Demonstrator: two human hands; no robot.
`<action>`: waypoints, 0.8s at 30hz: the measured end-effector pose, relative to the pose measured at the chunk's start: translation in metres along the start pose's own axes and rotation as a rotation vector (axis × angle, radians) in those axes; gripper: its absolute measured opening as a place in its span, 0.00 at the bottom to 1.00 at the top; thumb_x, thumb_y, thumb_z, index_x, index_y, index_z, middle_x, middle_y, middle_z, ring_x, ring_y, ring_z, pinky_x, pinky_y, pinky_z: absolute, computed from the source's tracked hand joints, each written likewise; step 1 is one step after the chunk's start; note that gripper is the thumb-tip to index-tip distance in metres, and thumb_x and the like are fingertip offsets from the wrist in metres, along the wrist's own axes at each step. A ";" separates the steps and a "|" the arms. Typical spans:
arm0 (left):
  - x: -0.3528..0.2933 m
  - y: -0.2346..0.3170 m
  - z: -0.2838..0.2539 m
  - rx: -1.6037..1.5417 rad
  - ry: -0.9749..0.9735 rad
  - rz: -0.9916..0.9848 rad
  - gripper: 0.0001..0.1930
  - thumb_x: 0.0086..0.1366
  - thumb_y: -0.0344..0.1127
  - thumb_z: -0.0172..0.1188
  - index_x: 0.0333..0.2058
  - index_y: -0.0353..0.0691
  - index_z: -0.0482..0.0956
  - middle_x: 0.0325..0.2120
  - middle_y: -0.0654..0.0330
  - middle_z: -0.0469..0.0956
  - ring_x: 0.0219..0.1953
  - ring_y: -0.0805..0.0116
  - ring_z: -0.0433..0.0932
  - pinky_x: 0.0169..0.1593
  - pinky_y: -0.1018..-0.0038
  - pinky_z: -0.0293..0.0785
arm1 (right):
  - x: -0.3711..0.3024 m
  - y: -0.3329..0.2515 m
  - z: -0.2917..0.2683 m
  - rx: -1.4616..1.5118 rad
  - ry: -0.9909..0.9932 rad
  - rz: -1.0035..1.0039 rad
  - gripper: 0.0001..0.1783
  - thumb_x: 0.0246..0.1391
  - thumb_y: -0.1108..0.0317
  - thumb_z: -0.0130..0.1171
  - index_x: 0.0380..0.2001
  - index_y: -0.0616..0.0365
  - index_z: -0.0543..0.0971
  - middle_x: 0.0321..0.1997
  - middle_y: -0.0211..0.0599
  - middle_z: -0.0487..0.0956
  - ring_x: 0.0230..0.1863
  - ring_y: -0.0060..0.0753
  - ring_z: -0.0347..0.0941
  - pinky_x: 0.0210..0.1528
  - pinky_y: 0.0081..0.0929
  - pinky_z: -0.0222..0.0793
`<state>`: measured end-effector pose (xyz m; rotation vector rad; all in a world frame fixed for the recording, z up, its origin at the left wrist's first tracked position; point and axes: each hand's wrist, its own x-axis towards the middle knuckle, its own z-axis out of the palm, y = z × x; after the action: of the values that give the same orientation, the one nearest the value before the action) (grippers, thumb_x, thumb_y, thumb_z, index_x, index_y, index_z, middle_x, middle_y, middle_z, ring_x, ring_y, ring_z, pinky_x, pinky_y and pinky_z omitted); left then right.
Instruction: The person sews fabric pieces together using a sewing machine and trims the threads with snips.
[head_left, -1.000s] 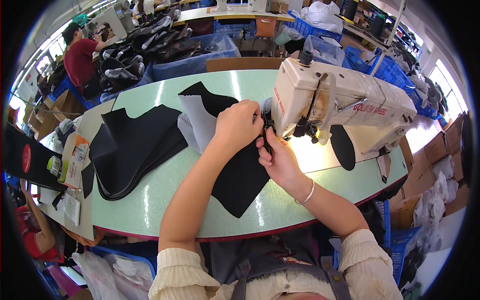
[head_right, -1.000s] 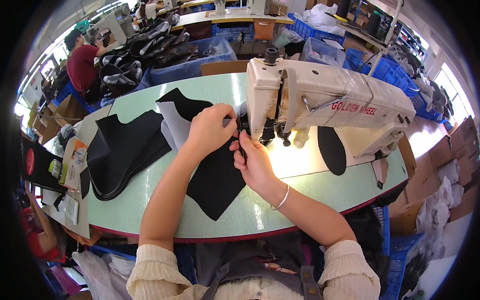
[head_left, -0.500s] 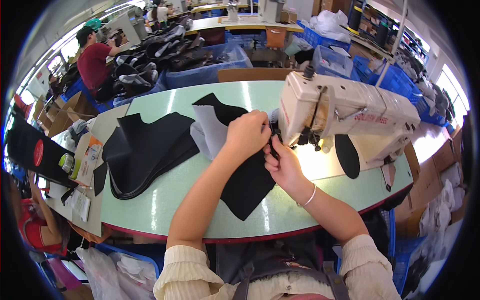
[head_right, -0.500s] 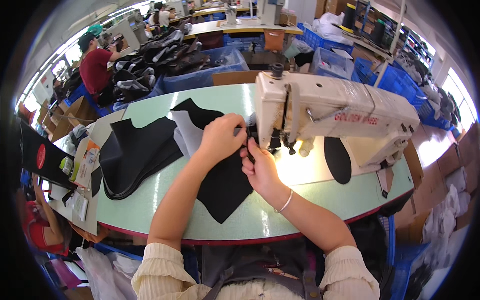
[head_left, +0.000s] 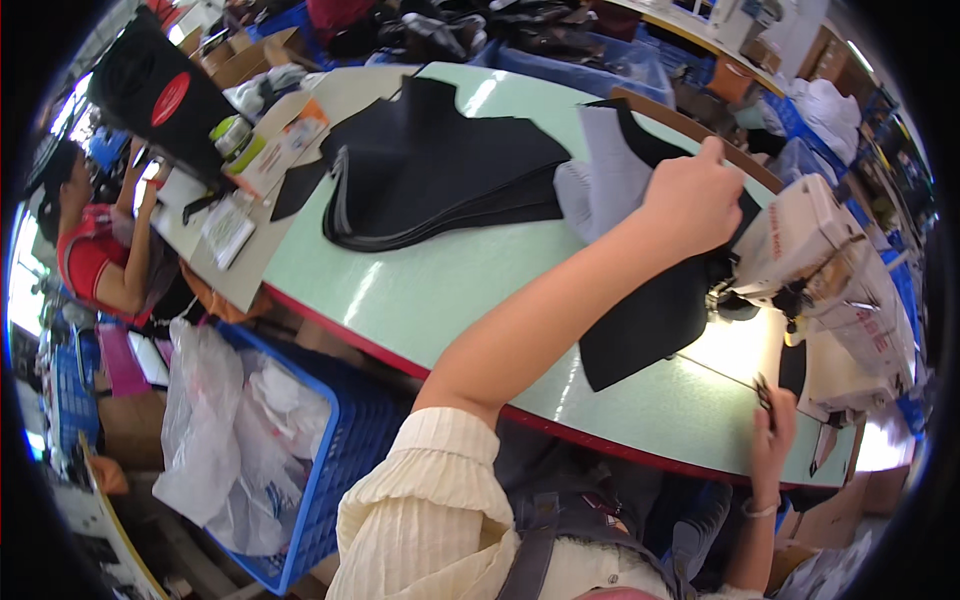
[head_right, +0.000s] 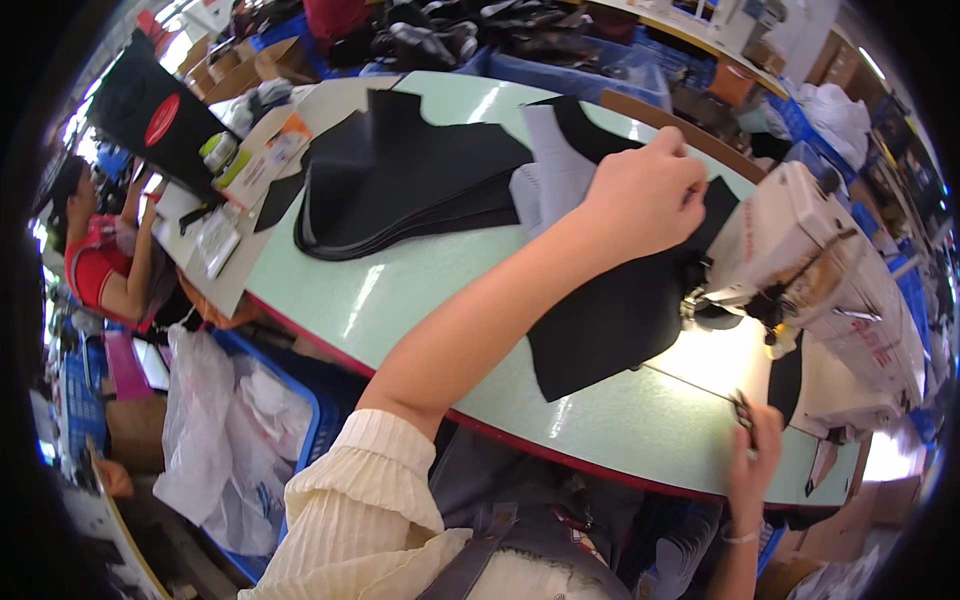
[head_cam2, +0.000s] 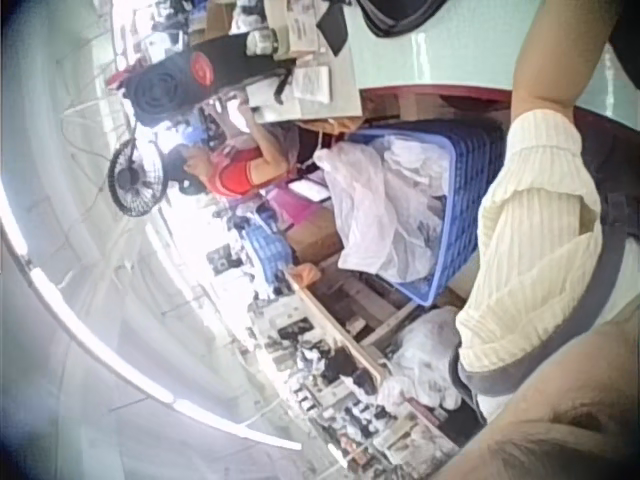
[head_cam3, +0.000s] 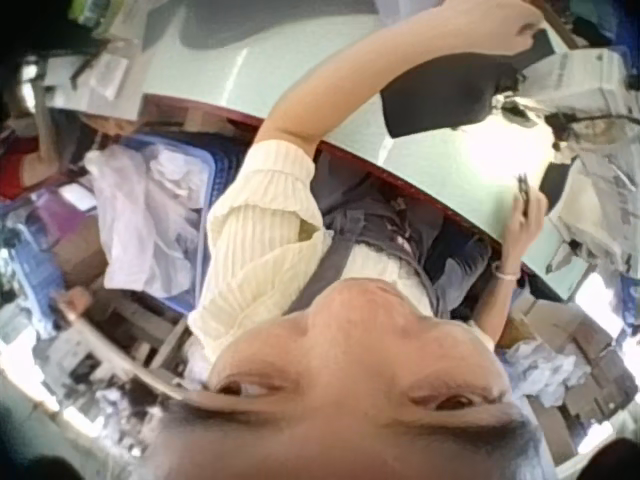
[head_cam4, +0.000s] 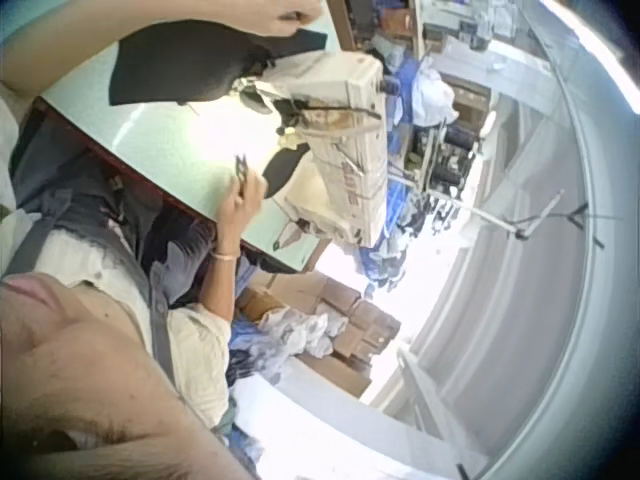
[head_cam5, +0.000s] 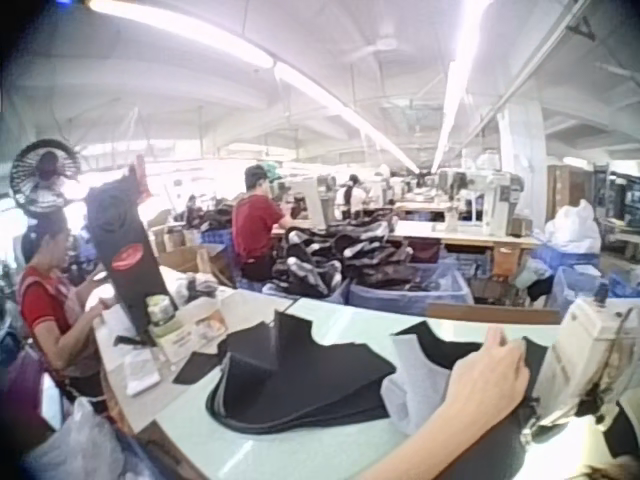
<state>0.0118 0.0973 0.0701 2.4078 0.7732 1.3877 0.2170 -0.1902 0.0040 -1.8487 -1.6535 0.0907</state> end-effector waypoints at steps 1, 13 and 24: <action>0.001 0.002 -0.004 0.022 0.002 0.018 0.06 0.51 0.36 0.61 0.28 0.42 0.77 0.34 0.55 0.72 0.27 0.53 0.78 0.33 0.62 0.76 | -0.013 0.020 -0.014 -0.153 0.036 0.016 0.18 0.55 0.75 0.52 0.49 0.66 0.74 0.43 0.46 0.73 0.45 0.44 0.70 0.51 0.31 0.64; -0.052 0.023 -0.091 0.164 -0.191 -0.291 0.13 0.57 0.43 0.62 0.29 0.38 0.76 0.24 0.51 0.78 0.32 0.47 0.78 0.36 0.58 0.74 | -0.060 0.186 -0.069 -0.642 0.201 0.216 0.16 0.60 0.75 0.51 0.51 0.64 0.75 0.55 0.46 0.73 0.56 0.48 0.66 0.59 0.37 0.59; -0.178 0.058 -0.162 -0.855 -0.200 -0.738 0.19 0.66 0.33 0.58 0.53 0.31 0.71 0.42 0.60 0.77 0.44 0.76 0.73 0.47 0.75 0.71 | 0.015 -0.033 -0.006 -0.190 0.049 -0.432 0.19 0.39 0.84 0.53 0.39 0.64 0.80 0.44 0.41 0.78 0.48 0.46 0.73 0.56 0.46 0.65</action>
<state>-0.1809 -0.0572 0.0515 1.3623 0.7028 0.8804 0.1939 -0.1795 0.0311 -1.5667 -2.0436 -0.3022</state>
